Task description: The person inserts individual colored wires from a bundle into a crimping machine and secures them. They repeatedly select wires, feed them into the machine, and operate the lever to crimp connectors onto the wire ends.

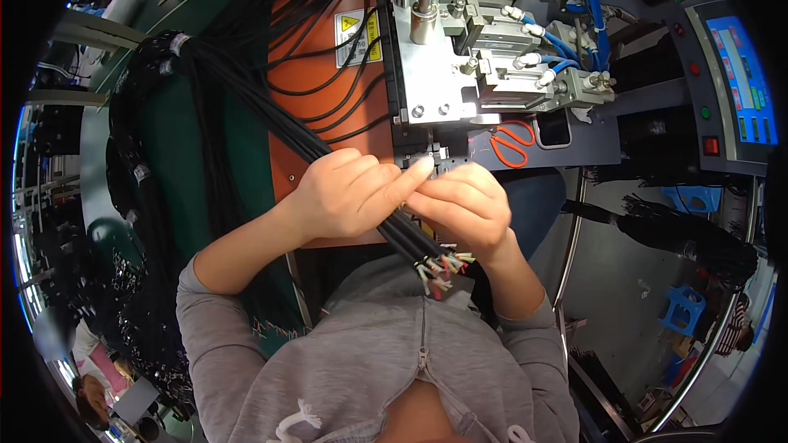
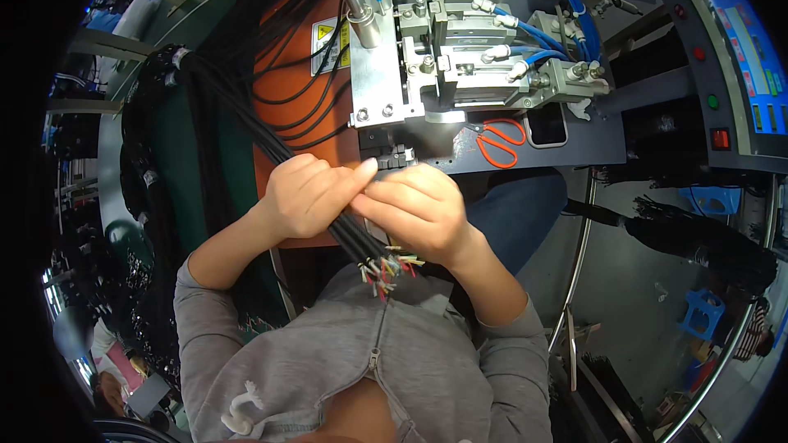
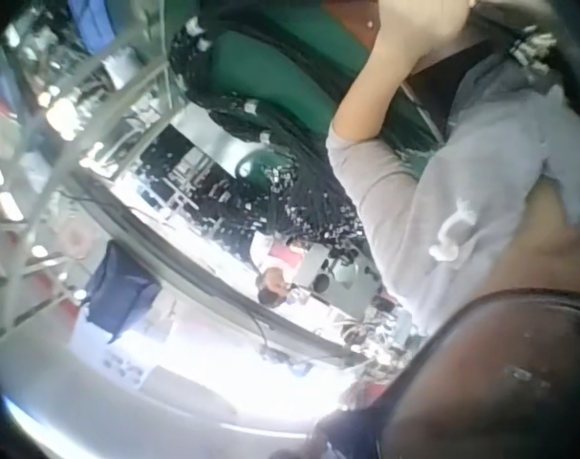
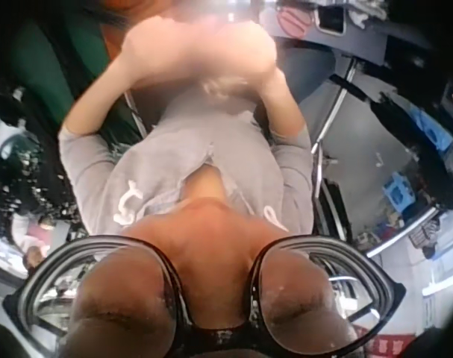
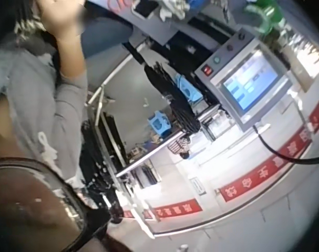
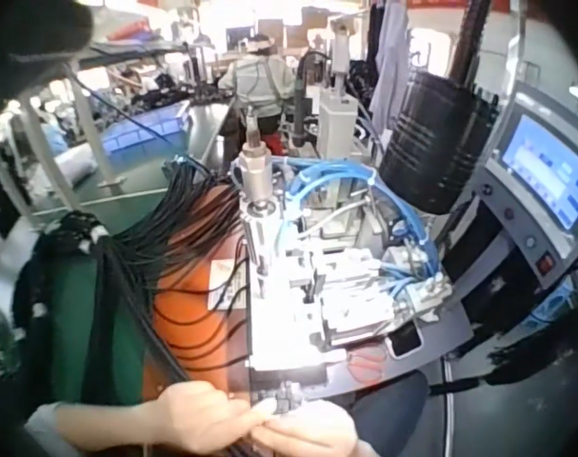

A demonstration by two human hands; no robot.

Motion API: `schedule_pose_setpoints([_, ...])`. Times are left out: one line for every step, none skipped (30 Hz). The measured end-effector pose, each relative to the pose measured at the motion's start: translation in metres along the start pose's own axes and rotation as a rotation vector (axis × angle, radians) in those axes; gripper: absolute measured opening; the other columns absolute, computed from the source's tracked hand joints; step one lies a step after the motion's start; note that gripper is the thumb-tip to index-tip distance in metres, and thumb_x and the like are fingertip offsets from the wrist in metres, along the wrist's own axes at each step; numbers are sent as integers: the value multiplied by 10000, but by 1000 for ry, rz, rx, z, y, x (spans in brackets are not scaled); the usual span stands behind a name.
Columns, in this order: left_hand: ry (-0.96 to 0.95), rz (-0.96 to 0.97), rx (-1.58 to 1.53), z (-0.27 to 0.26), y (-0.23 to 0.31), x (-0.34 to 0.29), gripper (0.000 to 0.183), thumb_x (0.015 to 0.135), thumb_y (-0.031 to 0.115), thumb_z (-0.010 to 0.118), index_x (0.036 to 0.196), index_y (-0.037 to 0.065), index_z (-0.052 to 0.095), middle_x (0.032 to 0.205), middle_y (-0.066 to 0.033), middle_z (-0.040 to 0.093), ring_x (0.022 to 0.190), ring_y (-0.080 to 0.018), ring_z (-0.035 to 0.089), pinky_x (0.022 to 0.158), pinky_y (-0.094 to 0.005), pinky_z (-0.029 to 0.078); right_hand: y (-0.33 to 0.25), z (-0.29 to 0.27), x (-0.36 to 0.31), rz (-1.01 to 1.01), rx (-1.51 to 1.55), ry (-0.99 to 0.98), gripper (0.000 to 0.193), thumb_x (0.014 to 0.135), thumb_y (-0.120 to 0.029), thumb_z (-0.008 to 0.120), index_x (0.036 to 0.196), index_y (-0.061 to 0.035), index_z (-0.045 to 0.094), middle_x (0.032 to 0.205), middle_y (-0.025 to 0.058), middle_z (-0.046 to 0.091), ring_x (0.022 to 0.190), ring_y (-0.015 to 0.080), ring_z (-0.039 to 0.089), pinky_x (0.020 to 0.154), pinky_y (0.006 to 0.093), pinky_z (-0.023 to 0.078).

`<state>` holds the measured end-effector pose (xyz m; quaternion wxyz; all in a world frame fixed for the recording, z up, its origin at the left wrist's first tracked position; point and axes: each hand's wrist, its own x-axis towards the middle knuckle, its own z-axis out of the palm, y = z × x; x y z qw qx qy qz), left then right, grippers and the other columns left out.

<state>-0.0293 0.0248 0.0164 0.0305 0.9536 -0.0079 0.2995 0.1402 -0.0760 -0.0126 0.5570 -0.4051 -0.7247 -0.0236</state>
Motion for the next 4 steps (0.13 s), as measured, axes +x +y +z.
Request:
schedule_pose_setpoints([4,29,9,4,-1,-3,425,682,85,621,1085,-47,628,734,-39,595,534,-135,507,466,-272,362,-2,-7,-10,41,-20,13,228,645,-73,727,867,-38,690,820,44,653,682,180,616,550,276,448])
schedule_pose_setpoints([83,31,3,7,-2,-3,394,697,98,627,1076,-7,643,864,-69,648,624,-149,569,528,-269,417,-6,-14,-20,107,3,58,241,662,-53,746,895,-41,689,815,48,661,690,176,623,569,278,457])
schedule_pose_setpoints([111,15,8,8,-1,-3,372,722,118,633,1084,38,653,953,-85,646,730,-159,589,649,-304,444,-12,-21,-30,174,22,104,257,678,-34,764,923,-44,687,811,52,668,698,172,629,588,280,465])
schedule_pose_setpoints([138,-1,12,6,1,-4,351,746,139,638,1093,83,663,1043,-102,645,836,-168,609,770,-339,471,-10,-23,-31,174,18,101,257,678,-34,764,923,-44,687,811,52,668,698,172,629,588,280,465])
